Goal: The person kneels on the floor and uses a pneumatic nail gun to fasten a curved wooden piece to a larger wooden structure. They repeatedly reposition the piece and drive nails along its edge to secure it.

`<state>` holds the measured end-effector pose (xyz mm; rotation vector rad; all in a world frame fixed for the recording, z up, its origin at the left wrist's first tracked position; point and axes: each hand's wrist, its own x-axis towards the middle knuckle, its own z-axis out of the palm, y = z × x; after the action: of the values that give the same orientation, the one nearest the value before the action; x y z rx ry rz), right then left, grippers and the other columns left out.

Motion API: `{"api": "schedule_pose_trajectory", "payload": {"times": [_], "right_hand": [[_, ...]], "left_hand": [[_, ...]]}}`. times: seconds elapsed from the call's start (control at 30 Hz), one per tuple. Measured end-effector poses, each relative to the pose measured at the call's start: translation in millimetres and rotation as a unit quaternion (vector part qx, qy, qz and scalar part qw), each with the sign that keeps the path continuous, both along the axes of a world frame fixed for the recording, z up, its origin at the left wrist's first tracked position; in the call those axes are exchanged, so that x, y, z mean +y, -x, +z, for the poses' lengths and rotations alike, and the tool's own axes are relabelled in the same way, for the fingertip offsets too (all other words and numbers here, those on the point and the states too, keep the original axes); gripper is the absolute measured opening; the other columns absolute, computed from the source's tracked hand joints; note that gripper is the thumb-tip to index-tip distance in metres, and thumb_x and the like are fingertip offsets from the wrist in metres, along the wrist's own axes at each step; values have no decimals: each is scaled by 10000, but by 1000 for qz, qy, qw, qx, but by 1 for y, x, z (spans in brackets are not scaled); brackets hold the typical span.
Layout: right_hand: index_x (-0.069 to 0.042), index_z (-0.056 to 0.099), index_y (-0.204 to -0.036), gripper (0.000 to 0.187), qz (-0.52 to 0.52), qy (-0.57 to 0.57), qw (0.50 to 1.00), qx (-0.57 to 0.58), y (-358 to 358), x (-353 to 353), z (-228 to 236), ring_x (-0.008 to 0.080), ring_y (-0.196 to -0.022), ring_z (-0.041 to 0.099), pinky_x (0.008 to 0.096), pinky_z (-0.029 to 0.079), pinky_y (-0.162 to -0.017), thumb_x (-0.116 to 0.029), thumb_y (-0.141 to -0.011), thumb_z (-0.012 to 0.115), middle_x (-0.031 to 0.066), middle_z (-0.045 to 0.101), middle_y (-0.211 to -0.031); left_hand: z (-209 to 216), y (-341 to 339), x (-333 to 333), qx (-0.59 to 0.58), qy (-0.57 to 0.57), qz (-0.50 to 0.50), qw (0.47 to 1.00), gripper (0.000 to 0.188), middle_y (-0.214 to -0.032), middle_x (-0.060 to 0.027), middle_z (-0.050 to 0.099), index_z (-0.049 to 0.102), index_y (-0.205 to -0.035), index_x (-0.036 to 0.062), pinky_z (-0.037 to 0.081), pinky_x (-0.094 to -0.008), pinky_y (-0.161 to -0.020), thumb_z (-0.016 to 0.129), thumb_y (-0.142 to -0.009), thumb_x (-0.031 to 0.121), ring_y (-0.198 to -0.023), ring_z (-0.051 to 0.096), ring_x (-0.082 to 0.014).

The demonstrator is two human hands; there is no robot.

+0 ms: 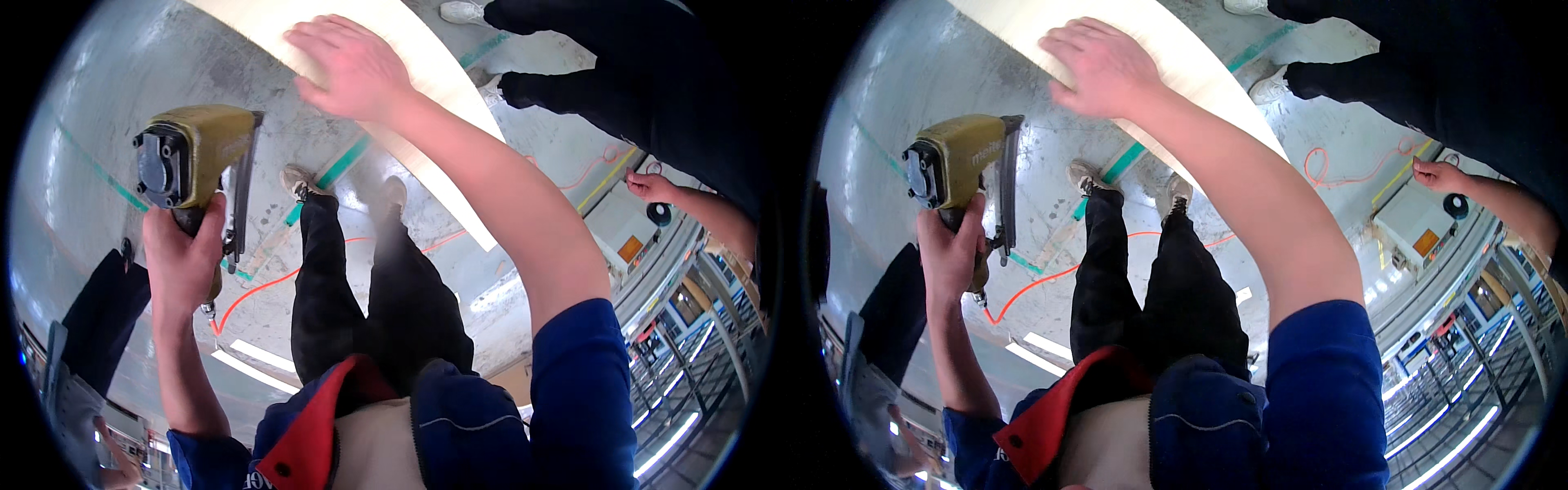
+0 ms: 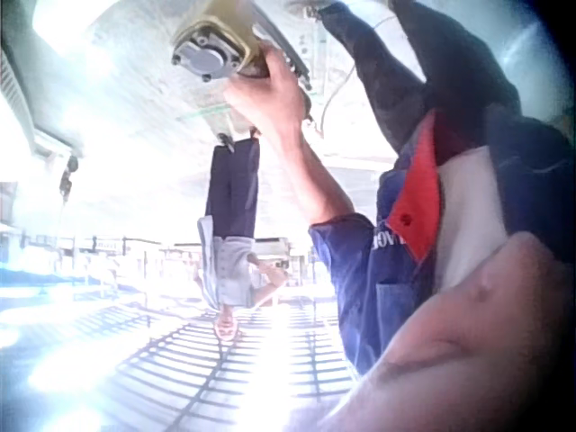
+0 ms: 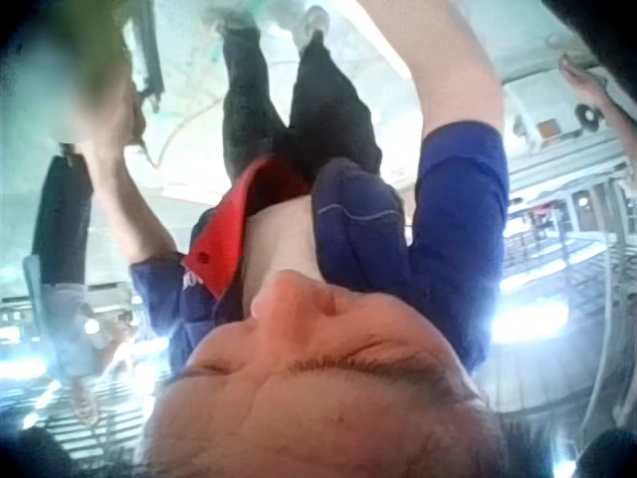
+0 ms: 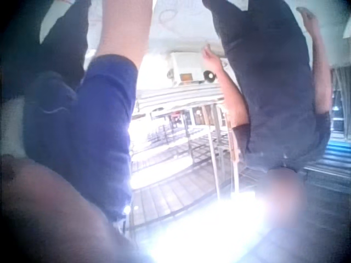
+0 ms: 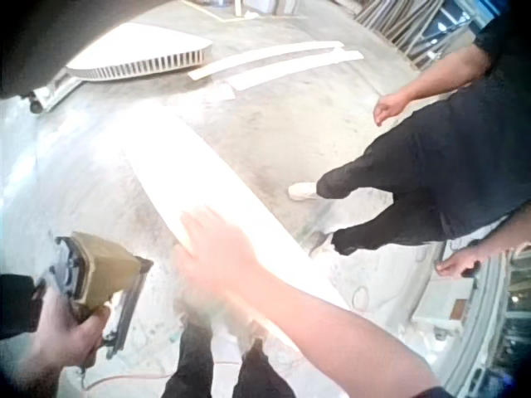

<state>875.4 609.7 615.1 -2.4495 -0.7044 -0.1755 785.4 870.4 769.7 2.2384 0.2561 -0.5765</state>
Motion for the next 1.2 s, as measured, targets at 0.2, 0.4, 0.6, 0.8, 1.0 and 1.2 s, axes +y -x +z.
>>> {"api": "schedule_pose_trajectory", "payload": {"times": [0.2,0.4,0.6,0.8,1.0,1.2], "right_hand": [[-74,633,-1393,565,14,51,999,-6,100,-74,4,312,-1377,563,435,394,-1233,-266,-870,730,108,650,-1412],[-100,656,-1367,518,2,41,998,-41,123,-79,-5,264,-1345,590,396,414,-1215,-153,-857,721,48,670,-1378],[-123,663,-1368,522,-9,27,998,-51,130,-80,-4,237,-1336,600,403,420,-1204,-146,-849,711,3,682,-1378],[-129,672,-1357,520,-19,36,998,-50,131,-79,-6,221,-1336,600,391,420,-1201,-157,-841,724,-14,683,-1373],[-121,675,-1342,511,-18,18,999,-34,129,-77,-4,229,-1337,602,393,419,-1204,-138,-834,725,2,668,-1391],[-81,683,-1295,505,-31,-25,999,3,125,-76,-8,272,-1314,624,414,444,-1200,-122,-795,747,57,704,-1331]], "left_hand": [[4,48,-55,37,45,5,998,258,-523,-23,539,643,-804,-36,410,-321,-482,712,-954,163,-474,502,-90],[5,49,-94,46,23,-40,998,228,-546,-26,555,658,-870,-45,427,-321,-504,705,-961,158,-505,513,-82],[-2,44,-105,45,19,-49,998,255,-545,-25,569,661,-821,-33,434,-302,-482,708,-975,165,-475,550,-89],[-6,44,-106,41,10,-75,996,268,-536,-22,565,662,-796,-22,431,-300,-479,708,-980,167,-471,543,-89],[-6,47,-106,21,17,-64,998,249,-539,-20,561,663,-814,-21,427,-301,-479,700,-980,161,-479,534,-81],[-6,39,-108,40,15,-68,997,229,-557,-22,575,666,-840,-25,427,-303,-490,693,-974,158,-507,537,-71]]}}
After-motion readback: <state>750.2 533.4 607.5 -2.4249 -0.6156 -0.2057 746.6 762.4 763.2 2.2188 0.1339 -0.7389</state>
